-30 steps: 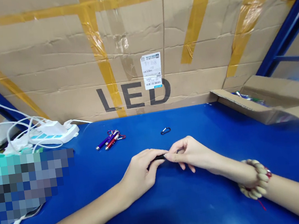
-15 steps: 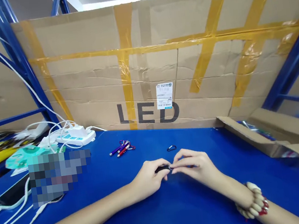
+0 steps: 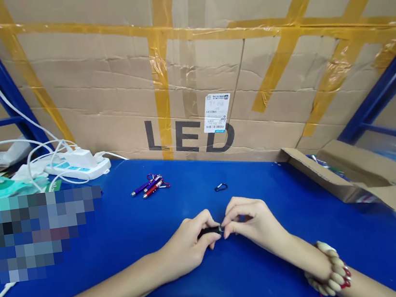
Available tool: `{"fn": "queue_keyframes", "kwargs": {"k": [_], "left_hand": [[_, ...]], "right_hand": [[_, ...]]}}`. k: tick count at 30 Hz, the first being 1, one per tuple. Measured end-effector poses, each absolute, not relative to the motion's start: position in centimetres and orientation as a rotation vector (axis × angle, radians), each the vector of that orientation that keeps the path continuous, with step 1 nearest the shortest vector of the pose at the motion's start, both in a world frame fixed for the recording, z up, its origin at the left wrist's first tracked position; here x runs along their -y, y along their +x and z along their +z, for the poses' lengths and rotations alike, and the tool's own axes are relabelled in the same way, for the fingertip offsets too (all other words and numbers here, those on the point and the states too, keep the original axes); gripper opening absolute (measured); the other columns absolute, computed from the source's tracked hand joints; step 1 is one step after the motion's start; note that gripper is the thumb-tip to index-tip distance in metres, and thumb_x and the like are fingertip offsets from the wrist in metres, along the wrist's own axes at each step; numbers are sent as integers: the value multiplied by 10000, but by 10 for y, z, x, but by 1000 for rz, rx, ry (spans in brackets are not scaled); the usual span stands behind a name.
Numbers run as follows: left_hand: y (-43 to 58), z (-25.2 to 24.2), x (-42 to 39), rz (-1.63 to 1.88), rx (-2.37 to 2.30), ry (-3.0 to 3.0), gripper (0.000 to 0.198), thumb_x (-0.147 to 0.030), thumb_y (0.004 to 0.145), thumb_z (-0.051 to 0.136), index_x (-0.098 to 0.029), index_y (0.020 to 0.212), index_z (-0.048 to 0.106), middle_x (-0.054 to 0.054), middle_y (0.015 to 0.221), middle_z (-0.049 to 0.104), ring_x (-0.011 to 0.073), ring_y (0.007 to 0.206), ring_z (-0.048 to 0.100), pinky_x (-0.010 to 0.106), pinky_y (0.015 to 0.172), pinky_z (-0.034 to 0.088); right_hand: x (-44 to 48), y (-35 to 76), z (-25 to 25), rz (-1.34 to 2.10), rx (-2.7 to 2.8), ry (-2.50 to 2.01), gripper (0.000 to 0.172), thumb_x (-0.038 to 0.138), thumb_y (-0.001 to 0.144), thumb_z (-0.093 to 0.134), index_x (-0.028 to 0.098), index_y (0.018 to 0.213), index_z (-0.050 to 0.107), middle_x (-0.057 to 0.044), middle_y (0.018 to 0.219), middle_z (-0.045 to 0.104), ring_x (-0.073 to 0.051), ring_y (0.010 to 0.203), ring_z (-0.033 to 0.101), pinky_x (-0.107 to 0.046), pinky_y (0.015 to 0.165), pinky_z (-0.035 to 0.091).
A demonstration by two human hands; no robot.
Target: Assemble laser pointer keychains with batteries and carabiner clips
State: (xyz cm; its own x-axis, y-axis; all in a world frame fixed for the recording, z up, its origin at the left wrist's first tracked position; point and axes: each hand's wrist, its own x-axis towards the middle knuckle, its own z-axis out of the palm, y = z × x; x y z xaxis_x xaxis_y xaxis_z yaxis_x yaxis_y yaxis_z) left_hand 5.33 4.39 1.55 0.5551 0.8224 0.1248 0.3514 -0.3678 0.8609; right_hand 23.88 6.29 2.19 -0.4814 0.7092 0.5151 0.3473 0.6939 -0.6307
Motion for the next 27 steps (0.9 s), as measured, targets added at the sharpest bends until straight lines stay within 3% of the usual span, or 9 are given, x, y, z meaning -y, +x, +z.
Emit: {"fn": "queue_keyframes", "kwargs": {"k": [8,16,27], "left_hand": [[52,8,-38,804,-908,2047,117,-120,825,411,-204,744,410,-31,704,580,92,574,503,183,533,356],[50,4,-35,873,-890,2198,135,-111,849,390,-213,782,449,4,811,624,125,698,583,204,634,425],[52,5,-39,856,-936,2224,128,-138,861,399,-205,767,453,0,793,616,123,700,589,193,618,418]], "right_hand": [[-56,232,23,896,1947,-983,308,432,676,683,146,563,663,-19,600,576,-71,461,529,-172,388,425],[-49,227,23,1212,1731,-1179,282,392,579,741,128,561,642,-5,632,530,-67,415,526,-118,238,354],[-49,226,24,1231,1636,-1246,231,326,561,752,121,565,643,-10,657,538,-68,431,529,-113,234,372]]}}
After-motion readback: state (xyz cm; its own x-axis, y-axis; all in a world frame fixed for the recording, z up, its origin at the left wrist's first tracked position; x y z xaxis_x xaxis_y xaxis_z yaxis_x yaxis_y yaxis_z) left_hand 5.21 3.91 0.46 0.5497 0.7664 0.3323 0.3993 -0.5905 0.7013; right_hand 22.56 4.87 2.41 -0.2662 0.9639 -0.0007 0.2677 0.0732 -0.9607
